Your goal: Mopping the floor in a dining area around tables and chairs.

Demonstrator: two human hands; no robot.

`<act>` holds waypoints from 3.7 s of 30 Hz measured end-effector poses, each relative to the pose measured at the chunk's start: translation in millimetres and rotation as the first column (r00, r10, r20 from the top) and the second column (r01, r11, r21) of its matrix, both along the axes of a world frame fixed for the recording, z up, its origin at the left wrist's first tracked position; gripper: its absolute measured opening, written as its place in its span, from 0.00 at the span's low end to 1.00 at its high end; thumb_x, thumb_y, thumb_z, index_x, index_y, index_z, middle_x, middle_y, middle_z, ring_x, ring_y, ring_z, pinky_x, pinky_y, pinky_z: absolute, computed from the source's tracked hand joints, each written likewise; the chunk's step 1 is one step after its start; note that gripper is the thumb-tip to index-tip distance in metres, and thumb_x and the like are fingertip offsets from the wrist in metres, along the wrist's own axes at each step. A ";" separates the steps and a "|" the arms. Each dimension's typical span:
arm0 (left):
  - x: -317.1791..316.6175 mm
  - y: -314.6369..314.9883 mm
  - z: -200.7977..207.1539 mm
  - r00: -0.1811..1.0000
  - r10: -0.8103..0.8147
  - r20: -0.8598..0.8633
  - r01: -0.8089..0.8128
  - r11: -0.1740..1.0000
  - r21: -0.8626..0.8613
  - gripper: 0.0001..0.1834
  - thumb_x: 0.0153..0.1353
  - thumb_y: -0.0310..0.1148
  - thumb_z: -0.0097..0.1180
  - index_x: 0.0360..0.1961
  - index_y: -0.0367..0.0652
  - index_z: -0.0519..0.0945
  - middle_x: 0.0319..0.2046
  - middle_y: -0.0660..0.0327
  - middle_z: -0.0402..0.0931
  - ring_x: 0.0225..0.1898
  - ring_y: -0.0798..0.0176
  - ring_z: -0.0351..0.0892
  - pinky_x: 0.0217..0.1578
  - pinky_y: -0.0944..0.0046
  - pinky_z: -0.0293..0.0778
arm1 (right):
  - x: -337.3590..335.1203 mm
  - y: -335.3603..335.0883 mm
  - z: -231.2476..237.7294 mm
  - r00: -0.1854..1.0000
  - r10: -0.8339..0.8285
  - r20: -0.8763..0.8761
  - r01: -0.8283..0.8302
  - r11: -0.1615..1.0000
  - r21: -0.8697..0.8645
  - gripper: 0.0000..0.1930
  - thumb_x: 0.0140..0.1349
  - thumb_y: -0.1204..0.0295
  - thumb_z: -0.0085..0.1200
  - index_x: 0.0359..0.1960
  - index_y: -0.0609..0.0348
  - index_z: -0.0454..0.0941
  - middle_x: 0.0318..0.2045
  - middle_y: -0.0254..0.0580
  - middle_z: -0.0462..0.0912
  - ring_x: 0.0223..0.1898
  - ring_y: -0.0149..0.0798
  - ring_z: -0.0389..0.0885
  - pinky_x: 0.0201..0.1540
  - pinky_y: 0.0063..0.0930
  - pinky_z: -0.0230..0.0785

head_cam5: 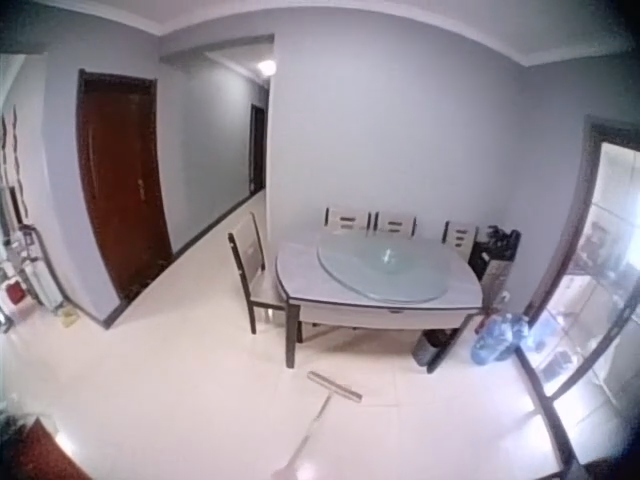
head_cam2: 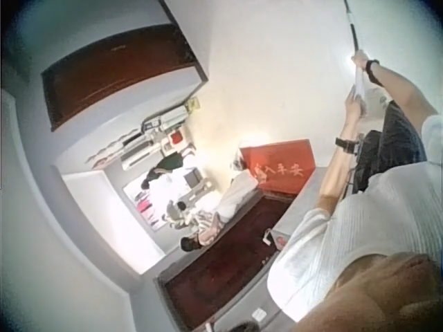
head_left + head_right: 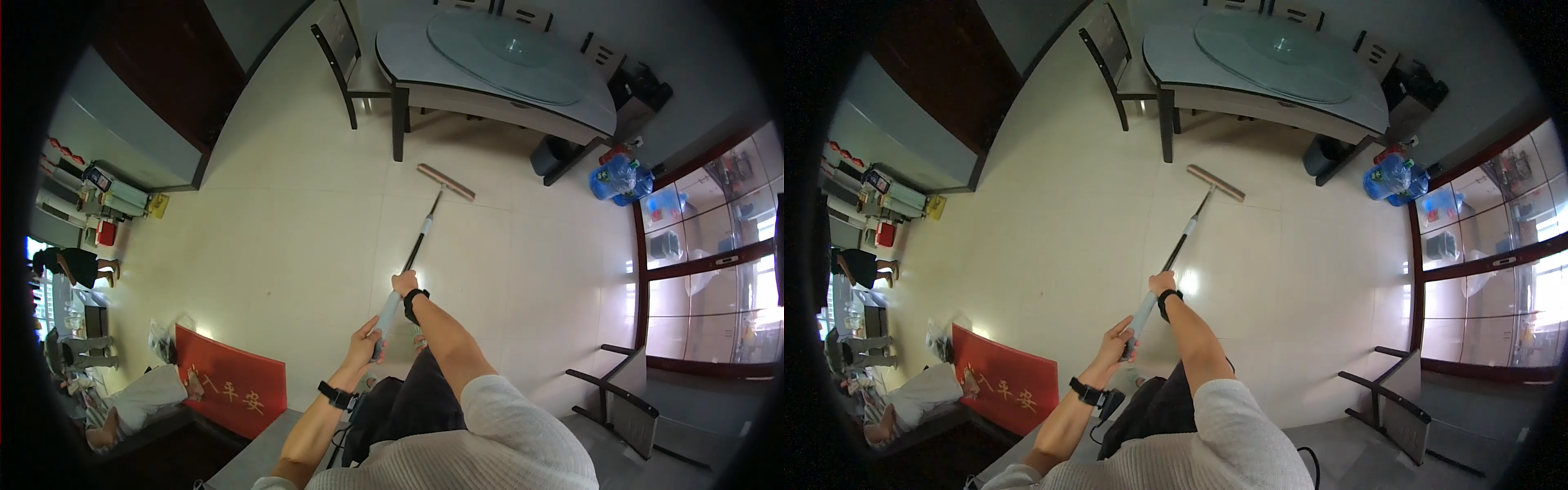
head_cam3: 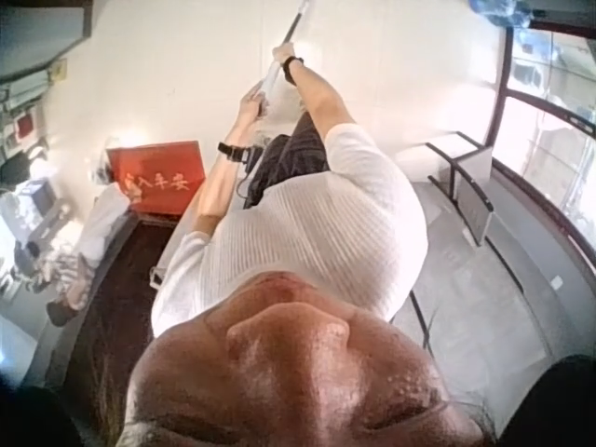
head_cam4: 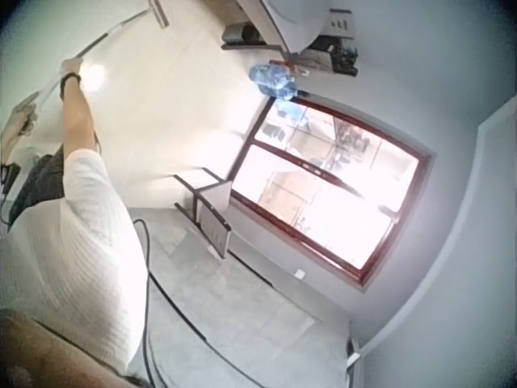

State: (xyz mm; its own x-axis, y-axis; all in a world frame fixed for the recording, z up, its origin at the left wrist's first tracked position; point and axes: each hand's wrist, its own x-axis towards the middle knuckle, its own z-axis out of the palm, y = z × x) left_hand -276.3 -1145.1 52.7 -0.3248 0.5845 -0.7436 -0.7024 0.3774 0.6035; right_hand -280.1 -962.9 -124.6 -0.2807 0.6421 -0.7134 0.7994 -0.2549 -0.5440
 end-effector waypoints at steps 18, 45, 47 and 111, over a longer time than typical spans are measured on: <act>-21.0 -118.1 107.8 -0.228 -0.533 -0.815 0.276 0.767 -0.579 0.20 0.42 0.24 0.48 0.42 0.40 0.69 0.24 0.56 0.66 0.22 0.59 0.68 0.22 0.63 0.64 | -31.1 -89.9 51.7 0.396 -0.912 -0.108 -0.026 0.106 -0.994 0.18 0.49 0.66 0.47 0.06 0.50 0.55 0.03 0.35 0.56 0.09 0.37 0.61 0.14 0.29 0.58; -187.6 214.6 30.6 0.663 0.207 -0.719 0.107 0.925 0.364 0.20 0.37 0.22 0.57 0.36 0.41 0.68 0.34 0.59 0.69 0.42 0.62 0.65 0.43 0.64 0.61 | -183.0 241.9 13.8 0.466 -0.882 -0.072 0.354 0.260 -0.898 0.12 0.51 0.75 0.42 0.13 0.57 0.57 0.06 0.33 0.60 0.08 0.29 0.59 0.12 0.21 0.56; -193.6 225.8 28.1 0.752 0.302 -0.587 0.044 0.864 0.501 0.15 0.38 0.20 0.55 0.31 0.40 0.68 0.32 0.60 0.69 0.42 0.62 0.65 0.44 0.63 0.60 | -184.4 239.8 14.9 0.625 -0.702 -0.342 0.296 0.618 -0.728 0.10 0.53 0.72 0.41 0.17 0.61 0.60 0.08 0.41 0.66 0.09 0.34 0.64 0.13 0.24 0.58; -88.8 78.2 119.6 0.848 -0.004 -0.530 0.488 0.393 0.779 0.12 0.47 0.32 0.49 0.11 0.40 0.66 0.15 0.63 0.68 0.21 0.65 0.67 0.32 0.67 0.61 | 61.8 160.3 27.5 0.862 -0.502 -0.066 0.301 0.614 -0.730 0.06 0.42 0.80 0.45 0.14 0.60 0.61 0.14 0.40 0.67 0.17 0.34 0.66 0.20 0.21 0.62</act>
State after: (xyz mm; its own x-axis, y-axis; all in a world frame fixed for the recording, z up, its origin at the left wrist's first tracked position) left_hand -365.1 -1066.9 172.3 -0.1430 0.9146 0.3782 -0.2878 -0.4040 0.8683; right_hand -218.3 -802.6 -97.1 -0.3391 0.1004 -0.9354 0.3909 -0.8894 -0.2371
